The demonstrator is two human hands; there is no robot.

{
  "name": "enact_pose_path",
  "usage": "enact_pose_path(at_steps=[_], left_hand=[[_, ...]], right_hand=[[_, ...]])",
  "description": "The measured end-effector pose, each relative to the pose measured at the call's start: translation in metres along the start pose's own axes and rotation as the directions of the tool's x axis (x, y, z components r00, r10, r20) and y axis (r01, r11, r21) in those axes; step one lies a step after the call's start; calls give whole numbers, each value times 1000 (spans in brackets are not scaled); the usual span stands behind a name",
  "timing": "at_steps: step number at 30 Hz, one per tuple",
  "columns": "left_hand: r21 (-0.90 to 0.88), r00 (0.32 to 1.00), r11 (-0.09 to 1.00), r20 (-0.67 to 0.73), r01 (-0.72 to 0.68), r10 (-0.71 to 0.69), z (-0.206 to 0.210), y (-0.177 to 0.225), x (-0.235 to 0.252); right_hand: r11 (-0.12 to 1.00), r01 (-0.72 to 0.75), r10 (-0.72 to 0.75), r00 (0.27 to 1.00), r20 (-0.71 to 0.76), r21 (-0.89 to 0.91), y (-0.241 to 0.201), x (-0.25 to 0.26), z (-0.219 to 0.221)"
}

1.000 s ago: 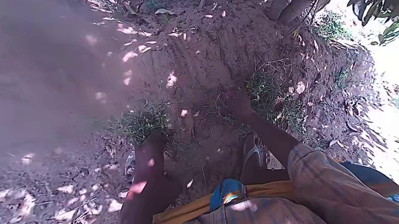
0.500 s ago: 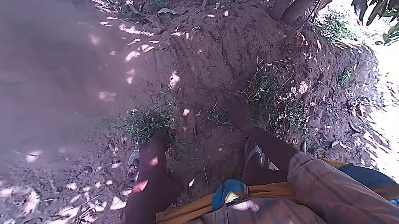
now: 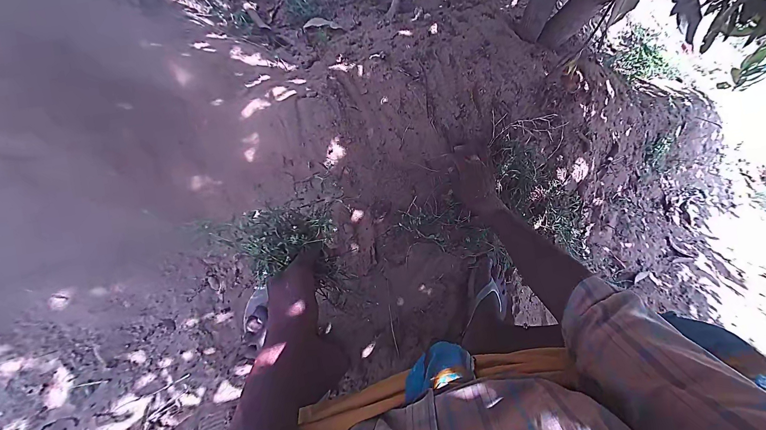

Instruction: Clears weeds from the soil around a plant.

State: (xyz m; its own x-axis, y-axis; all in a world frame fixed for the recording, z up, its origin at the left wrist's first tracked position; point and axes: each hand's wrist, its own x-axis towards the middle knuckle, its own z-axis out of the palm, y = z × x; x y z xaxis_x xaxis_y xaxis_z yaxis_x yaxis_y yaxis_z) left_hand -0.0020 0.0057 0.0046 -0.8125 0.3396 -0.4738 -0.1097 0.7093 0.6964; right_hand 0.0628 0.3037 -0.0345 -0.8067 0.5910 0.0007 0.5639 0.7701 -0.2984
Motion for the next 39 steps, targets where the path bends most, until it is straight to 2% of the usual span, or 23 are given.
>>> enact_pose_path(at_steps=[2,5,7,8,10,13,14,15,16,17,18,19,20,21,23,24,26,28,30,32,34,36,39], left_hand=[[-145,997,989,-59,32,-41,7,-14,1],[-352,985,927,-65,128,-161,12,-17,1],[-366,985,923,-67,122,-157,13,-15,0],[-339,988,936,-79,99,-133,11,-16,0],[-318,990,945,-92,70,-104,10,-20,0],[-423,984,902,-102,90,-146,11,-18,4],[-486,979,871,-128,77,-158,13,-14,7],[-545,976,837,-155,46,-155,16,-13,11],[-595,979,804,-152,22,-139,18,-15,14],[-605,981,796,-145,18,-132,18,-16,15],[-594,981,804,-139,26,-134,18,-17,15],[-564,982,825,-130,39,-135,16,-15,13],[-520,983,852,-124,52,-135,13,-11,10],[-476,985,877,-114,59,-128,10,-8,8],[-400,989,914,-94,65,-111,7,-5,3],[-423,987,904,-101,68,-122,9,-6,3],[-434,989,900,-108,44,-100,9,-5,4],[-334,996,943,-79,7,-35,3,-2,2],[-384,995,923,-98,-4,-36,3,-2,2],[-594,988,804,-109,21,-107,8,-5,7],[-678,992,734,-70,32,-108,11,-9,11],[-638,998,769,-14,36,-59,8,-9,10],[-595,994,796,91,109,-67,8,-4,5]], right_hand=[[997,72,-71,992,107,-3,-13,-19,13],[996,-76,88,901,424,-45,-31,-28,36],[980,-197,184,852,491,-25,-31,-24,43],[971,-230,175,859,481,59,-33,-22,36],[894,-234,68,914,400,381,-41,-19,9],[564,-185,-123,945,303,805,-53,-11,-47],[447,-115,-195,955,223,887,-52,-8,-58],[390,-44,-249,957,151,920,-47,-4,-63],[439,2,-260,958,125,899,-42,0,-65],[598,10,-231,960,160,801,-37,2,-64],[784,-15,-165,959,232,620,-34,3,-62],[885,-39,-108,952,286,463,-34,1,-58],[898,-61,-88,946,313,436,-36,-5,-56],[847,-86,-104,941,321,525,-37,-12,-57],[624,-125,-162,945,284,772,-38,-19,-61],[510,-126,-175,953,246,851,-37,-21,-62],[333,-141,-147,969,199,932,-36,-18,-64],[189,-148,-132,976,174,971,-36,-19,-63],[81,-143,-178,972,155,986,-37,-23,-60],[106,-162,-235,954,183,981,-36,-24,-51],[292,-212,-203,939,277,933,-41,-26,-41],[409,-253,-152,929,338,877,-58,-34,-25],[487,-159,-218,930,296,859,-90,-61,3]])
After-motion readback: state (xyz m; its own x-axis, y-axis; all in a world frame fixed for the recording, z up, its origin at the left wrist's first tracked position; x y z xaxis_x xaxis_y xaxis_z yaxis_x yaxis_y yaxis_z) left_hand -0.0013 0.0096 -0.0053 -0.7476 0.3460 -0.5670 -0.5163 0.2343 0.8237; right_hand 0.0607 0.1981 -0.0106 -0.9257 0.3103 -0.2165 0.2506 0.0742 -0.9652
